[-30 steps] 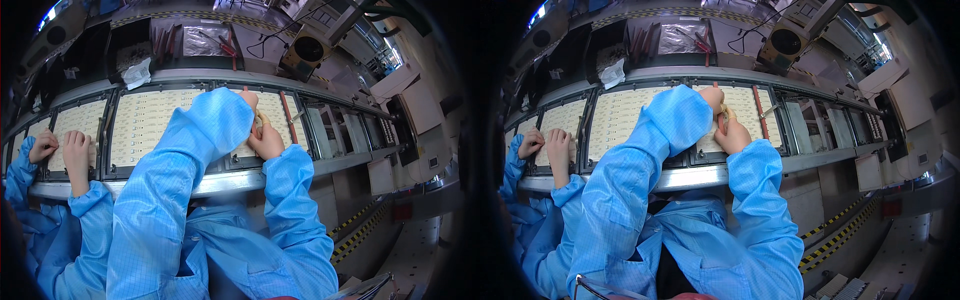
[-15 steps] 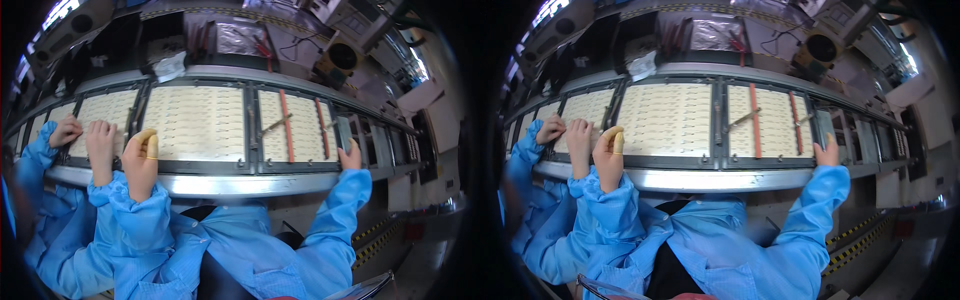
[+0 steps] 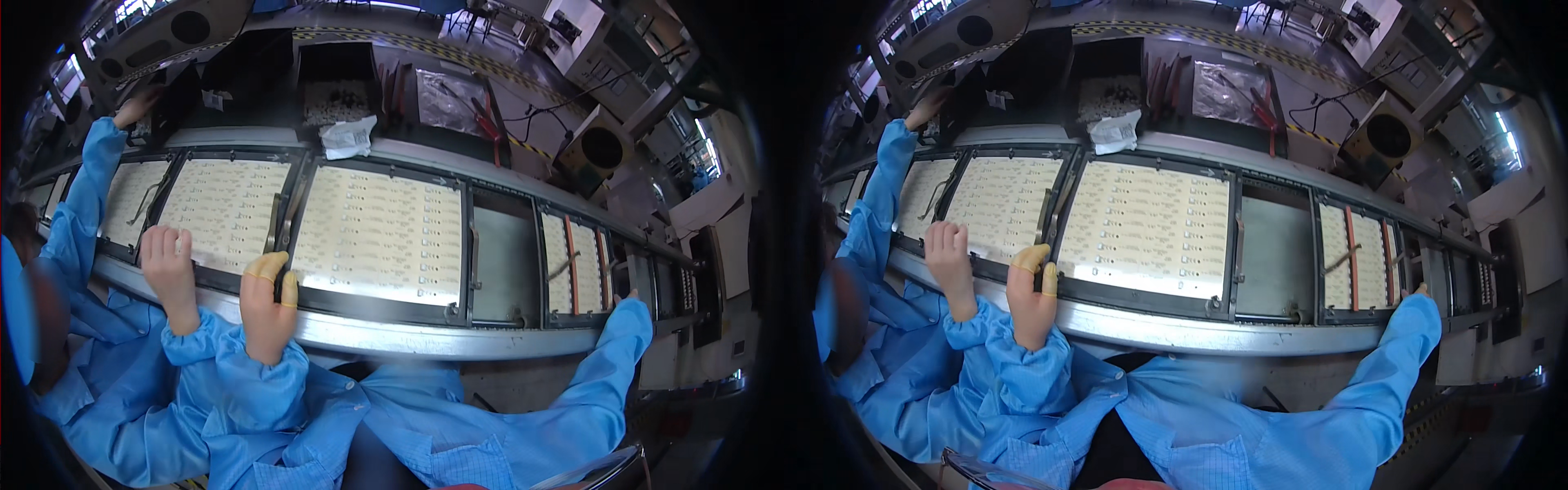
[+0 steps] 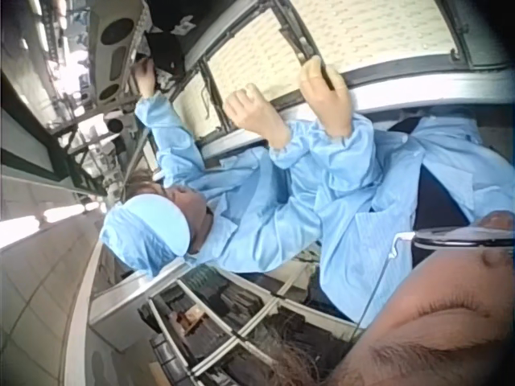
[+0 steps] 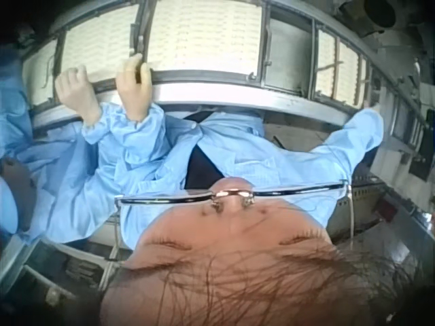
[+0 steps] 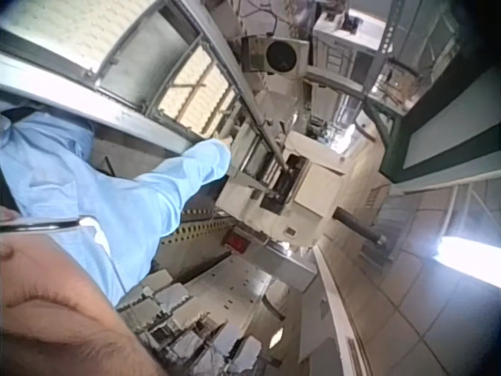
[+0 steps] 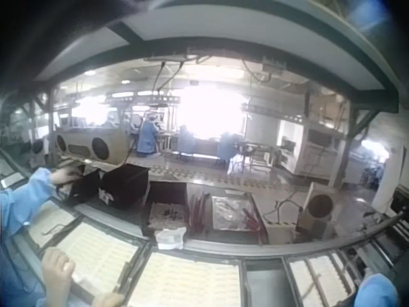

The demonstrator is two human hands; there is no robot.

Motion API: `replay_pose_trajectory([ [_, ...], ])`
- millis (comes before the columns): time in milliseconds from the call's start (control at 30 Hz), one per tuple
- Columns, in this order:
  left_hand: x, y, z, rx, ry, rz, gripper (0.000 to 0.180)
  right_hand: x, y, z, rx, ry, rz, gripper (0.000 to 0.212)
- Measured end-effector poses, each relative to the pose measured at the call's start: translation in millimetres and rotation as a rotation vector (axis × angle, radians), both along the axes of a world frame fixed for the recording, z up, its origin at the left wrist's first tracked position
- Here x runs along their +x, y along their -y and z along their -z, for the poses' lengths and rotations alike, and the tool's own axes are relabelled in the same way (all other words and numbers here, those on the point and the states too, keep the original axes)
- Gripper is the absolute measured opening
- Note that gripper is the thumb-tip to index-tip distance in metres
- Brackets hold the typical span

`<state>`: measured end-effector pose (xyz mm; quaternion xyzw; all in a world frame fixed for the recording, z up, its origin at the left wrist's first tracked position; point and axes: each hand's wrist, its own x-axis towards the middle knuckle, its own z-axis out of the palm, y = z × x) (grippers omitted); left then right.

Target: The recorder is assembling and inspecting electronic circuit boards on a production line, placing components and marking boards with a stylus.

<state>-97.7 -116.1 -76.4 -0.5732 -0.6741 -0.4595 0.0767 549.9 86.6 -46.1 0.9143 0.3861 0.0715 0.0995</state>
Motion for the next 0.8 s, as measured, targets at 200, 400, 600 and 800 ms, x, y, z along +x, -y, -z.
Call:
replay_pose_trajectory([
  [200, -5, -6, -1, 0.041, 0.070, 0.112, 0.025, -78, -114, -49, 0.169, 0.061, -0.891, 0.062],
  [400, -10, -5, -8, 0.024, 0.112, 0.230, 0.029, -422, -163, -62, 0.142, -0.359, -1.274, 0.051],
  [600, -16, 1, -12, -0.043, 0.189, 0.319, 0.027, -522, -179, -30, 0.106, -0.055, -1.128, 0.051],
  [800, -22, -1, -15, -0.050, 0.190, 0.409, 0.027, -513, -273, 30, 0.404, -0.510, -1.099, 0.049],
])
